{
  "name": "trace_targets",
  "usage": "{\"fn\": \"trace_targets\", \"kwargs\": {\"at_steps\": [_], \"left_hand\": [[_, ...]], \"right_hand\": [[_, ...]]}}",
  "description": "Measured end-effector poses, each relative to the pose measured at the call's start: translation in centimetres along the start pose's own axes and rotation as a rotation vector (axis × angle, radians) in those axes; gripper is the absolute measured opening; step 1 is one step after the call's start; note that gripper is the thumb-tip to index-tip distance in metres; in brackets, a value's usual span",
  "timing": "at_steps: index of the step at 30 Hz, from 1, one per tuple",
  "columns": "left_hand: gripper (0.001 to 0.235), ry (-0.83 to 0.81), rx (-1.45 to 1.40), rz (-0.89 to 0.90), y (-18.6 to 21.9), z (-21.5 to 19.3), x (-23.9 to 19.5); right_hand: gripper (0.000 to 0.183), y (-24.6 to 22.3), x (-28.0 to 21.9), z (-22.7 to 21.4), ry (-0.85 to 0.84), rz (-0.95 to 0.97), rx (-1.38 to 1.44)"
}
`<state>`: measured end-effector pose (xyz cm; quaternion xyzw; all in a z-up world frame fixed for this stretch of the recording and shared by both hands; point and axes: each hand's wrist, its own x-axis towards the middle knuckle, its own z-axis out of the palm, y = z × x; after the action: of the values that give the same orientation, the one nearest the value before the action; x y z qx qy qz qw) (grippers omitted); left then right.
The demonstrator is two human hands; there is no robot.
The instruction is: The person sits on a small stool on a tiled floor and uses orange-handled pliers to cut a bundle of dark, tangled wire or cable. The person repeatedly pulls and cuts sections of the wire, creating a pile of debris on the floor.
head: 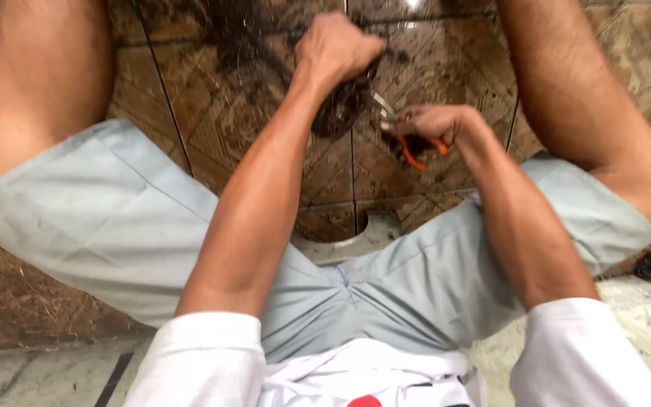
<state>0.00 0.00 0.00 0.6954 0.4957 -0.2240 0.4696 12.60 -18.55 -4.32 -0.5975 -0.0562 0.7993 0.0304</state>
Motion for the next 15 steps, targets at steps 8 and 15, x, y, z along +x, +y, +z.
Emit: {"fn": "trace_targets", "kwargs": {"at_steps": [8,15], "left_hand": [[0.022,-0.064,0.093,-0.090,0.1,-0.6,0.2],[0.031,-0.047,0.086,-0.141,-0.7,-0.8,0.0]], "right_hand": [[0.035,0.3,0.5,2.0,0.108,-0.153,-0.344],[0.031,0.2,-3.1,3.4,0.822,-0.135,-1.083]]}}
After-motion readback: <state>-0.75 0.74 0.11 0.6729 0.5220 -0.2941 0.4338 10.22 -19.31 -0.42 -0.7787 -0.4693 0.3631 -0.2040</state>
